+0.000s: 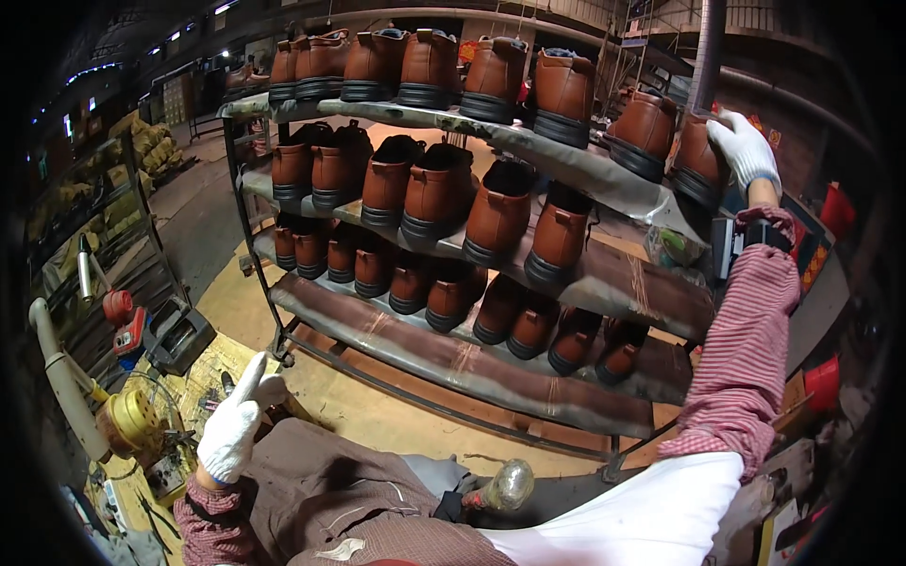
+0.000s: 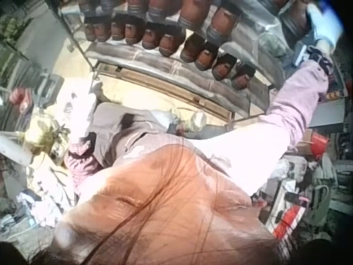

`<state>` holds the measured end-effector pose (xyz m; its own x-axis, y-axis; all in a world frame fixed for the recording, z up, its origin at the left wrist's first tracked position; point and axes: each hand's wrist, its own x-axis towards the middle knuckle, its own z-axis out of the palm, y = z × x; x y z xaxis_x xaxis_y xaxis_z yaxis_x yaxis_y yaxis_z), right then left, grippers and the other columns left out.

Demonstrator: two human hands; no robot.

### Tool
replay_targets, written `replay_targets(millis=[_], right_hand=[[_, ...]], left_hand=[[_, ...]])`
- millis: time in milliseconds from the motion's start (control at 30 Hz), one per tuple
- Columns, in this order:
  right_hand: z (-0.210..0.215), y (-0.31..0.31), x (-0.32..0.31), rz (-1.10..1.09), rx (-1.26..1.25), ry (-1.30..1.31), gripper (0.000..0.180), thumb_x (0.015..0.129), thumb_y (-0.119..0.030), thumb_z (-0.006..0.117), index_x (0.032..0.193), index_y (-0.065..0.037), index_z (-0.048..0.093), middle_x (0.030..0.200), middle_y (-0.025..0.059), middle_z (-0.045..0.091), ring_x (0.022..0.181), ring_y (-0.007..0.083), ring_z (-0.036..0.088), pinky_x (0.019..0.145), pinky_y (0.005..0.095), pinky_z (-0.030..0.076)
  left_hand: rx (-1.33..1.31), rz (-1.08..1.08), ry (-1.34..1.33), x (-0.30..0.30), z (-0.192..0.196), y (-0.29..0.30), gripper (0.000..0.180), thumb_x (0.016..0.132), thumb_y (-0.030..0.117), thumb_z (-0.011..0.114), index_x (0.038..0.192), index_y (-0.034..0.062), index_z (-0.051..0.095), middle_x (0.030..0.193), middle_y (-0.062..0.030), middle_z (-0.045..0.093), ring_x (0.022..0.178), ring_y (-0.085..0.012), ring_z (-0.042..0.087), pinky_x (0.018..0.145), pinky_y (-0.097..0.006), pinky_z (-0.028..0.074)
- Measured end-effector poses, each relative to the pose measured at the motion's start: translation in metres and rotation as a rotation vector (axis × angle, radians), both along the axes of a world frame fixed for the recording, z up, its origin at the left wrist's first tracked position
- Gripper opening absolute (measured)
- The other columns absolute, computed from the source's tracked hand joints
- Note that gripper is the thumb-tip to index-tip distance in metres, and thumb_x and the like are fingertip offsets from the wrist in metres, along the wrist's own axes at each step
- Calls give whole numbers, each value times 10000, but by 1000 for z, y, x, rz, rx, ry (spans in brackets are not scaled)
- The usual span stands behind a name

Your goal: Polishing and finishing a pair of brown leather shoes at a manufacturing workstation.

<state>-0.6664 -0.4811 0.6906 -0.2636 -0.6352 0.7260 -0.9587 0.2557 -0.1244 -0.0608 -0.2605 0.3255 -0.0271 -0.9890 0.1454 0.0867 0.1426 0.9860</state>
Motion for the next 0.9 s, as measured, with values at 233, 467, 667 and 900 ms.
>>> replay_targets(millis=[233, 467, 667, 900], right_hand=[[-14, -97, 46, 95, -236, 409, 642, 979, -568, 572, 1520, -222, 574, 1594, 141, 524, 1311, 430, 611, 1085, 509, 500], [-85, -35, 148, 183, -238, 343, 457, 1098, -437, 481, 1197, -39, 684, 1089, 251, 683, 1007, 440, 659, 860, 499, 520], [-225, 70, 317, 852, -581, 732, 371, 1058, -327, 683, 832, -33, 674, 844, 160, 643, 722, 337, 637, 635, 418, 491], [-282, 137, 454, 2182, 321, 444, 483, 927, -463, 735, 1069, -1, 744, 1006, 149, 757, 790, 330, 689, 746, 443, 526]], left_hand=[[6, 212, -74, 21, -31, 20, 810, 1088, 450, 591, 1672, -16, 279, 1444, -189, 615, 1264, -265, 611, 1147, -414, 438], [-77, 212, 217, -2, -72, 55, 657, 1111, 181, 576, 1672, -6, 291, 1627, -84, 485, 1423, -166, 502, 1203, -320, 372], [-203, 221, 406, -27, -94, 47, 729, 1142, 342, 505, 1701, 5, 180, 1643, -167, 434, 1432, -247, 494, 1236, -408, 330], [-278, 389, 1328, 0, -135, 86, 947, 1030, 756, 412, 1672, 68, 305, 1517, -154, 562, 1299, -278, 611, 1128, -437, 490]])
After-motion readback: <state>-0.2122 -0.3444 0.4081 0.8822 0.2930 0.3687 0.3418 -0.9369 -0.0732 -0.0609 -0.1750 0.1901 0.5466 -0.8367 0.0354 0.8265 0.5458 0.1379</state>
